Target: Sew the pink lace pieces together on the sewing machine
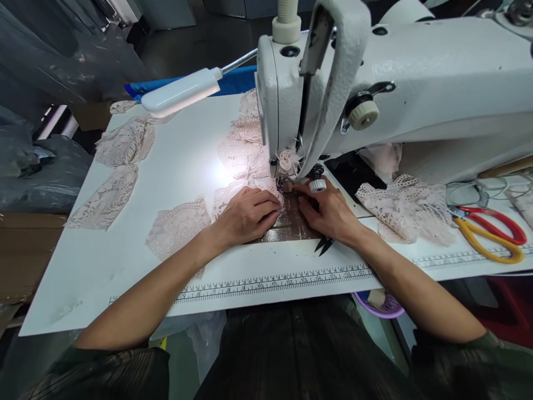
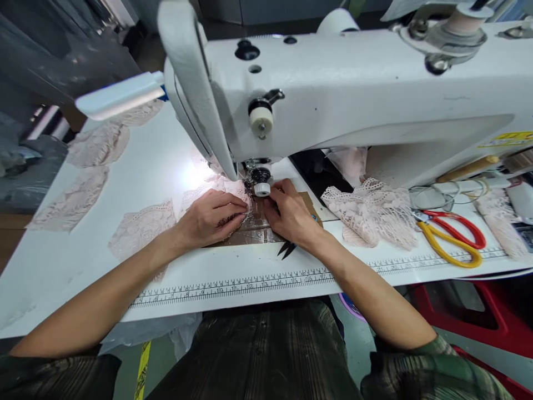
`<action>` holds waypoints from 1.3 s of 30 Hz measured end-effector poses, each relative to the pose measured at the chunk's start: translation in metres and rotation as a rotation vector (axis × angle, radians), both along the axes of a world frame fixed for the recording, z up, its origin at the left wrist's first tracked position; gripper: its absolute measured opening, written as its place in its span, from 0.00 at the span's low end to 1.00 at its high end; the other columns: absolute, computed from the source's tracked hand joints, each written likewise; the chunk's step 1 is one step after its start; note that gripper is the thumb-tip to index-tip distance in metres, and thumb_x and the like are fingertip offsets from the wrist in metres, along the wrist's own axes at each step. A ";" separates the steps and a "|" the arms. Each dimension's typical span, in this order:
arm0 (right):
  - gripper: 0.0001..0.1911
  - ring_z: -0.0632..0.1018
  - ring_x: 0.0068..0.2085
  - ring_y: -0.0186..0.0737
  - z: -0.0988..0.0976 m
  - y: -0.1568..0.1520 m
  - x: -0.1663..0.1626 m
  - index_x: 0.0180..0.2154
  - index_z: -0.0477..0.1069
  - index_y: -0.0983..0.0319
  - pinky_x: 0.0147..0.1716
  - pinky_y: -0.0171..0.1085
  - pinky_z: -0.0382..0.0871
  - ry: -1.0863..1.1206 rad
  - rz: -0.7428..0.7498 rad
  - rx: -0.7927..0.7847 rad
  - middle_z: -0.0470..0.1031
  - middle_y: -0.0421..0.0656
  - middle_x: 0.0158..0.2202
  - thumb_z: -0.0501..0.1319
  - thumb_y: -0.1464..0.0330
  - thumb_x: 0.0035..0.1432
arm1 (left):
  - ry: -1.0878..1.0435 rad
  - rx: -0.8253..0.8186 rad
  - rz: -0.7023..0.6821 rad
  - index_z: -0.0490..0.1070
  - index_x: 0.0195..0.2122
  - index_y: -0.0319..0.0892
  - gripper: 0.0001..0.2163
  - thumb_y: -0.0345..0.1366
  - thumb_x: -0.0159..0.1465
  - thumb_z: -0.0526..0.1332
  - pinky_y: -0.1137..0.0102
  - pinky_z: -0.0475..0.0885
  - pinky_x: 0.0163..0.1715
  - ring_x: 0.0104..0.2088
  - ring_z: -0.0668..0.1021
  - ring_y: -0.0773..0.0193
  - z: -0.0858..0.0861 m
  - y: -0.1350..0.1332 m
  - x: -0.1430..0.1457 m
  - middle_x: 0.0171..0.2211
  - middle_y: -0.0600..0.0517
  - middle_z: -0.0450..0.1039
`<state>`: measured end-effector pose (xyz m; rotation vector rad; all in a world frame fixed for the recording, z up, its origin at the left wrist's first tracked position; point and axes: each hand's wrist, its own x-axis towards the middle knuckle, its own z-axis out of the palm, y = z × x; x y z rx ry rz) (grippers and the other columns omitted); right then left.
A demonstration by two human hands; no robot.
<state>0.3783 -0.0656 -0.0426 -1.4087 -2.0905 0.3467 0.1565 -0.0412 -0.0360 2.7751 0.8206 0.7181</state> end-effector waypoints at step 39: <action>0.20 0.74 0.43 0.43 -0.008 0.001 0.001 0.55 0.74 0.59 0.45 0.43 0.71 -0.008 0.240 -0.048 0.69 0.49 0.43 0.53 0.73 0.65 | 0.054 0.170 -0.101 0.76 0.39 0.40 0.07 0.33 0.65 0.59 0.59 0.72 0.40 0.34 0.78 0.61 -0.001 0.002 -0.004 0.40 0.47 0.80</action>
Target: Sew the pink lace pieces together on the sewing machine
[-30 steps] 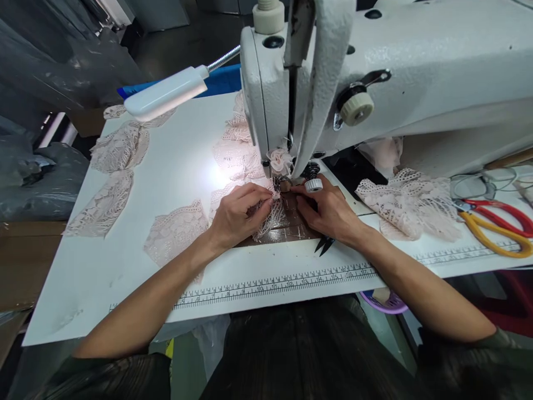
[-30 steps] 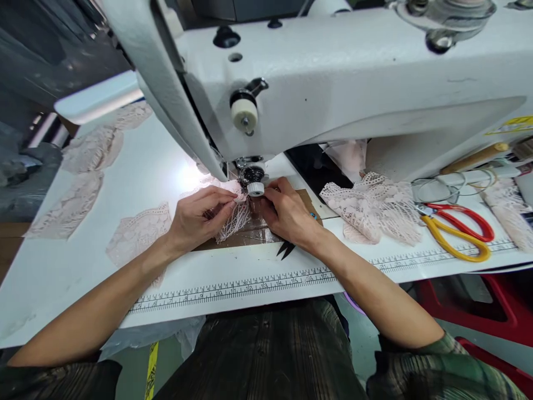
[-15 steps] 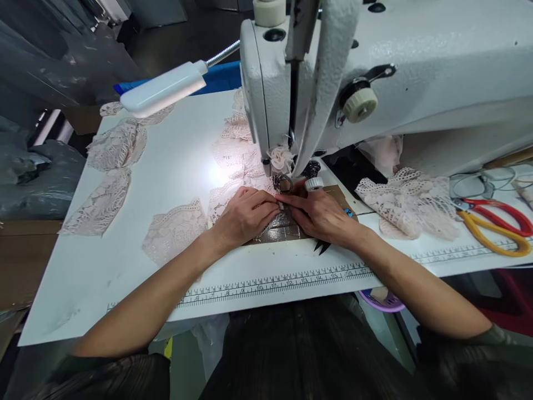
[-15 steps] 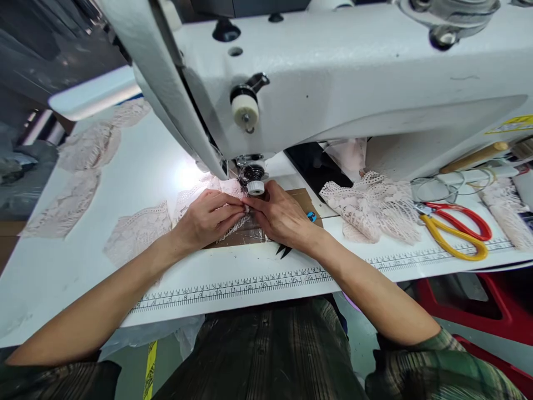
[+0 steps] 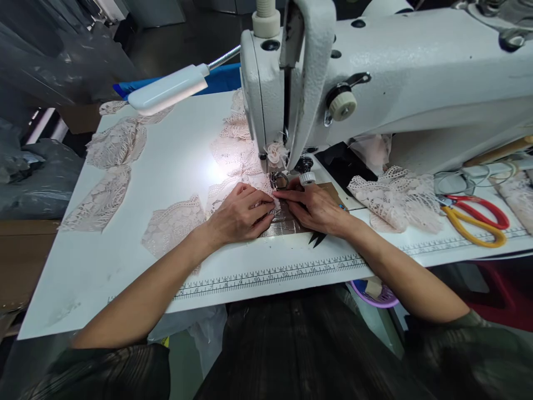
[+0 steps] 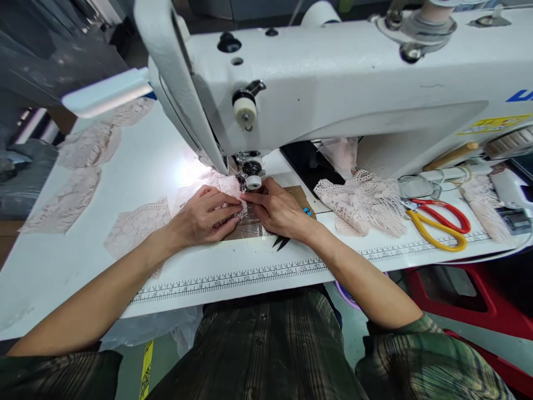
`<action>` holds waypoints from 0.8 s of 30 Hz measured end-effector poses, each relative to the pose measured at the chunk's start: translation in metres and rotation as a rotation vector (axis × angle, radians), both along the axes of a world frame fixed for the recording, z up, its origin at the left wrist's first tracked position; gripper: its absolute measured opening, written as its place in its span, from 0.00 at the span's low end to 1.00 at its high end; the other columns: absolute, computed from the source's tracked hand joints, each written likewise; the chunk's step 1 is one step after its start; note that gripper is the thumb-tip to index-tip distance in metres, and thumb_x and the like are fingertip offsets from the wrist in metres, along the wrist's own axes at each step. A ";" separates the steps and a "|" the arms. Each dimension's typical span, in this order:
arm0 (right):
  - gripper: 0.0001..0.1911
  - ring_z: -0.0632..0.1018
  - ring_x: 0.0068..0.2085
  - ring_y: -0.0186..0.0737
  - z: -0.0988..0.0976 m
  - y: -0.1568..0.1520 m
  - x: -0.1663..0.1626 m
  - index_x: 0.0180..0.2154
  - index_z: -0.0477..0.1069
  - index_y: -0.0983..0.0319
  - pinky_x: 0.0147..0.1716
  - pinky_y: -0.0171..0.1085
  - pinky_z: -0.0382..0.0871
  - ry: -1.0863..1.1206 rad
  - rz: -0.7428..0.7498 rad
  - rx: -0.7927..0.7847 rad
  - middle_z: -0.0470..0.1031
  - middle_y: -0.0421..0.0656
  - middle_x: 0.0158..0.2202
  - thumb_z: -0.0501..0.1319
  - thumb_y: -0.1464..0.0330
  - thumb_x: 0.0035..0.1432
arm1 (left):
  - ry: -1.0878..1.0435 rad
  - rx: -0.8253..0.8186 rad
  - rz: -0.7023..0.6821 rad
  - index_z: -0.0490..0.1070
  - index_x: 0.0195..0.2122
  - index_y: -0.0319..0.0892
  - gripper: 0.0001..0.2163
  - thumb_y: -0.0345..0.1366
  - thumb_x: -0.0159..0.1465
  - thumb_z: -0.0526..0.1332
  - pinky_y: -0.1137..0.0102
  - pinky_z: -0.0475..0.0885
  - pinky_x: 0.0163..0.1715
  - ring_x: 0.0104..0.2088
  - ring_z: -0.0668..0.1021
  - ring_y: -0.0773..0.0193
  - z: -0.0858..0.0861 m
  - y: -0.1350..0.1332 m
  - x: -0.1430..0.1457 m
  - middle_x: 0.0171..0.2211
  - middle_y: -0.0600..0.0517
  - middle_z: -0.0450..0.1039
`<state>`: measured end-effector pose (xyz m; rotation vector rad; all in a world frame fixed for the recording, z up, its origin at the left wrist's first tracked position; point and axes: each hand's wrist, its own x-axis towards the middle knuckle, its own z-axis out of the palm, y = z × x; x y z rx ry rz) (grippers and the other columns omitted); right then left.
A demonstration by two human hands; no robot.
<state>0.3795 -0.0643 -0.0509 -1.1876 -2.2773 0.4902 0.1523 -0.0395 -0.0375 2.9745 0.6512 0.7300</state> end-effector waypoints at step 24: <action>0.18 0.76 0.48 0.48 0.052 -0.033 0.059 0.53 0.74 0.63 0.48 0.45 0.71 -0.191 0.148 -0.074 0.76 0.50 0.48 0.59 0.68 0.62 | 0.044 -0.066 -0.174 0.74 0.34 0.38 0.10 0.24 0.65 0.54 0.67 0.76 0.36 0.38 0.78 0.63 0.006 0.002 -0.012 0.39 0.43 0.78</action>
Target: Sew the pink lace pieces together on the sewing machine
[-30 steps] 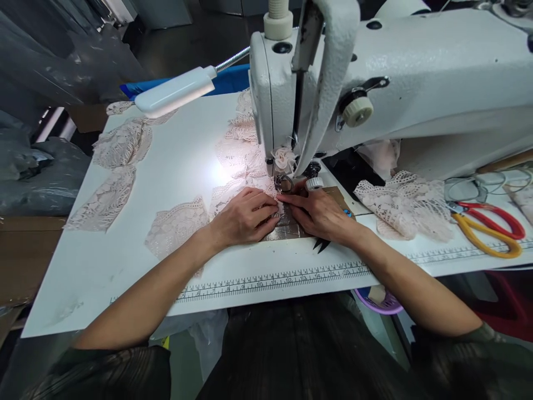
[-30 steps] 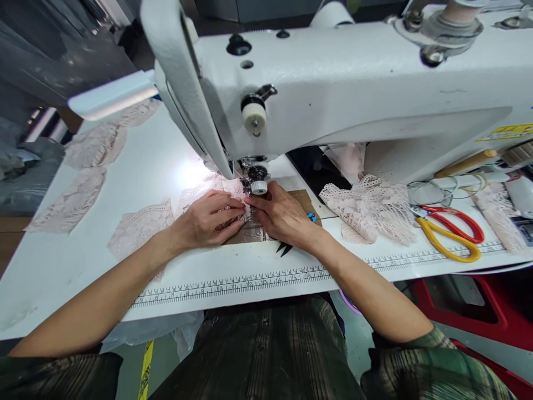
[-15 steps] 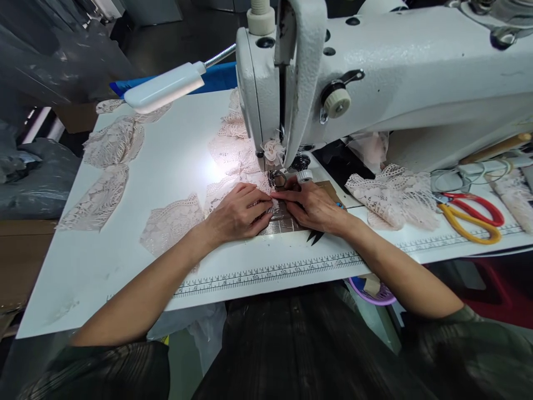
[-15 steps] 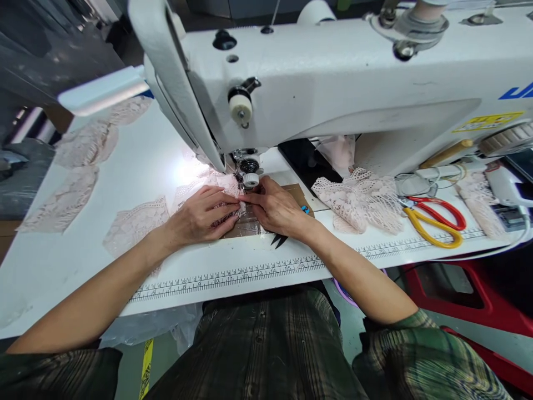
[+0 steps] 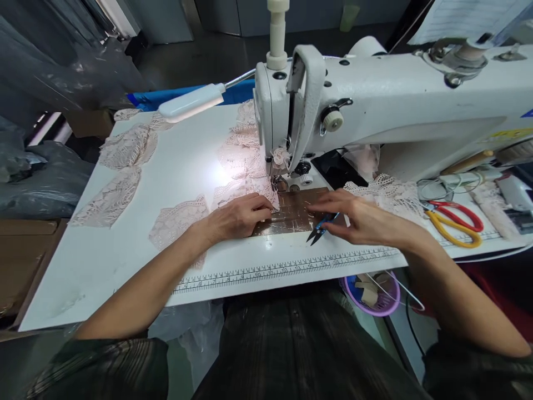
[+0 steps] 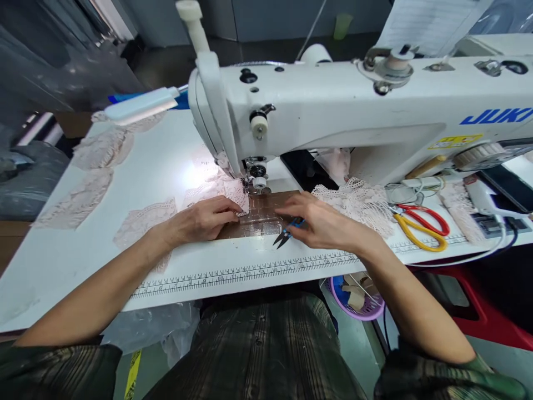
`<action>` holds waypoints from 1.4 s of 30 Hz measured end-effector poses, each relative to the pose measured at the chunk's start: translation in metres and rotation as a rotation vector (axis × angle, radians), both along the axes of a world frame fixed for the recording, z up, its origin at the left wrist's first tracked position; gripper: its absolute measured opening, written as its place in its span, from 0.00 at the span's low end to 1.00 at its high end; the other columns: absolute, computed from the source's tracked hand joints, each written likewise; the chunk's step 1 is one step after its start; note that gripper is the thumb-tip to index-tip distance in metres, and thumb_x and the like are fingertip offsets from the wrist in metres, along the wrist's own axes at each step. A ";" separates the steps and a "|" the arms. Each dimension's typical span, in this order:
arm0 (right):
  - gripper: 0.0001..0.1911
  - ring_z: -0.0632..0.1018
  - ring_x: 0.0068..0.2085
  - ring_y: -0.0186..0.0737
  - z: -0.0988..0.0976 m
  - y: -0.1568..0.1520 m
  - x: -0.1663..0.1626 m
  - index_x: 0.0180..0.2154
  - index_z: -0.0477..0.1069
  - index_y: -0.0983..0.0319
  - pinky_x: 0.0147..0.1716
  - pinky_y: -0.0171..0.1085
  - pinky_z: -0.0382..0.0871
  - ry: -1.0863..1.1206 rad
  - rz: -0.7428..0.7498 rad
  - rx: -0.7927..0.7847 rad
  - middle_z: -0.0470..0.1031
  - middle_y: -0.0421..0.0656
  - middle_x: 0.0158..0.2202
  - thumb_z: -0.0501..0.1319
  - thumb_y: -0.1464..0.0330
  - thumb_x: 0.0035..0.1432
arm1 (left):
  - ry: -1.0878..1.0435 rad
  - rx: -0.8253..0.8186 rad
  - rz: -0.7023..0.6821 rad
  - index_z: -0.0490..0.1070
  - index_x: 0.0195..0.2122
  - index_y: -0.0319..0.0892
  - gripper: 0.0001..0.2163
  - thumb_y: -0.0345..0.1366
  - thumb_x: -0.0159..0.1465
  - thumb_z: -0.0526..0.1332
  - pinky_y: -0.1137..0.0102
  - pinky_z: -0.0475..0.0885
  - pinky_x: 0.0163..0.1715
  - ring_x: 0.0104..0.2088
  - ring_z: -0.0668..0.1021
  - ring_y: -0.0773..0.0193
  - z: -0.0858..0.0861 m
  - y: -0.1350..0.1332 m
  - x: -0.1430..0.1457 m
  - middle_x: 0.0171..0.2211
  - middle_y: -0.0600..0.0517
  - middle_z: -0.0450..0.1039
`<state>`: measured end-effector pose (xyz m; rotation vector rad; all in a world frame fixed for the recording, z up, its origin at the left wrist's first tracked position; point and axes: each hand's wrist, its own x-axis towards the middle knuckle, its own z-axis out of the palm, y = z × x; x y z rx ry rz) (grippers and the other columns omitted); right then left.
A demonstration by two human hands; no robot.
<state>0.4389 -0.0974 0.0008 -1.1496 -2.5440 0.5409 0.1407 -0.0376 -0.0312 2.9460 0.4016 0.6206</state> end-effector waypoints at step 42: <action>0.24 0.75 0.33 0.45 -0.032 0.050 -0.089 0.37 0.71 0.62 0.28 0.37 0.54 -0.128 -0.286 0.208 0.78 0.48 0.32 0.44 0.55 0.71 | -0.522 -1.220 0.423 0.63 0.51 0.37 0.21 0.33 0.59 0.66 0.74 0.68 0.28 0.26 0.75 0.72 0.004 0.011 0.004 0.26 0.57 0.74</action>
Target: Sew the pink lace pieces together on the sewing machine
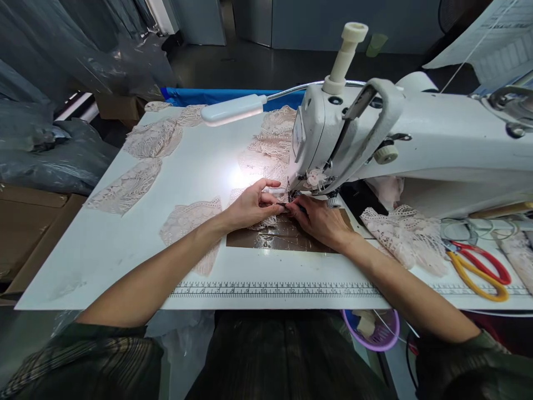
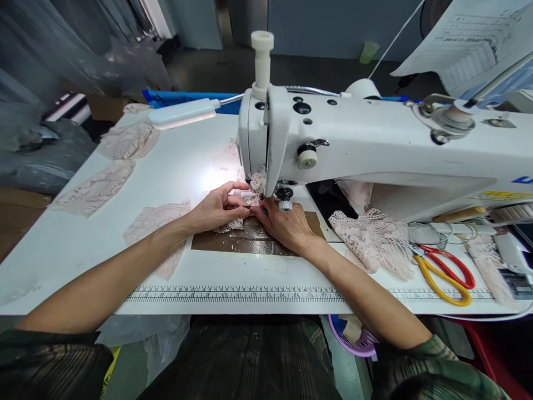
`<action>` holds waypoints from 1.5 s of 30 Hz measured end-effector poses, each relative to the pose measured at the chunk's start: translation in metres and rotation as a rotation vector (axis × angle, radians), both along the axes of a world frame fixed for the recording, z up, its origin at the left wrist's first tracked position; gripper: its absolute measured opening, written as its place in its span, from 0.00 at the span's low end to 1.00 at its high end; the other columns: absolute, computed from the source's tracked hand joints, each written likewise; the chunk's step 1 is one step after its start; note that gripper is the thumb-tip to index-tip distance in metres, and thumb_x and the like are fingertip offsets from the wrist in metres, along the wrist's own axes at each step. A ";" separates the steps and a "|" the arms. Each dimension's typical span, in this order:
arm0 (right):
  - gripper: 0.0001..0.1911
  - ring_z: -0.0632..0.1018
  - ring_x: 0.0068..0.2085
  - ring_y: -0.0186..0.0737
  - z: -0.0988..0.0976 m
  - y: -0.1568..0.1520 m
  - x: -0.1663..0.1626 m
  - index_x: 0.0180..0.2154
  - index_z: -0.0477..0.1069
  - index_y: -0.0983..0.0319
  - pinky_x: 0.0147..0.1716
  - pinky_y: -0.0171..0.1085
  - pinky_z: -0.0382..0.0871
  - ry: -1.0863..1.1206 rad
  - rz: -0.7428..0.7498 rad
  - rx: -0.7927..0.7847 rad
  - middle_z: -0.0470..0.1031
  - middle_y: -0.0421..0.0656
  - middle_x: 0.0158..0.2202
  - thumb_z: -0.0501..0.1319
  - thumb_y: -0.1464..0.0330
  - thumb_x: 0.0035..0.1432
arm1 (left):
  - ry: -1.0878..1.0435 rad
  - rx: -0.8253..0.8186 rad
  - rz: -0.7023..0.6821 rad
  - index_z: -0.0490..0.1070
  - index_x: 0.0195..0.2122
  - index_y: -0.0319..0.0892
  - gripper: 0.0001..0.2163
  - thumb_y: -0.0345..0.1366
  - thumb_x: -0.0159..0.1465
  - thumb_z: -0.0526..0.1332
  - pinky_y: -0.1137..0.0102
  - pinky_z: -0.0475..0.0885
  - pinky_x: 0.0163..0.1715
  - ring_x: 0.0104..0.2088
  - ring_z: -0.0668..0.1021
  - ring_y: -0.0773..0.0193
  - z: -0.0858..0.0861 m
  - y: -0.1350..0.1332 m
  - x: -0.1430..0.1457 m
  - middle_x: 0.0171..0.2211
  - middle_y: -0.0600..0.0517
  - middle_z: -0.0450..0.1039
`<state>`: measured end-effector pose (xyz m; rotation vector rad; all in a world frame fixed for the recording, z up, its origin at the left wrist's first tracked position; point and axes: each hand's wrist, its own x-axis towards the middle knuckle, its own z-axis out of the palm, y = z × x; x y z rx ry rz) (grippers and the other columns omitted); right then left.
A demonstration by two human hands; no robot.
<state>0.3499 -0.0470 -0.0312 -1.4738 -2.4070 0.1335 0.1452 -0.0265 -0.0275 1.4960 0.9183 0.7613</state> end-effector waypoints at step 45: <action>0.12 0.75 0.33 0.38 0.006 0.001 0.032 0.35 0.75 0.62 0.34 0.36 0.66 0.317 0.047 -0.247 0.78 0.43 0.34 0.53 0.75 0.56 | 0.337 0.840 -0.194 0.72 0.28 0.40 0.08 0.33 0.64 0.60 0.66 0.76 0.33 0.27 0.77 0.65 0.021 -0.018 0.004 0.25 0.51 0.75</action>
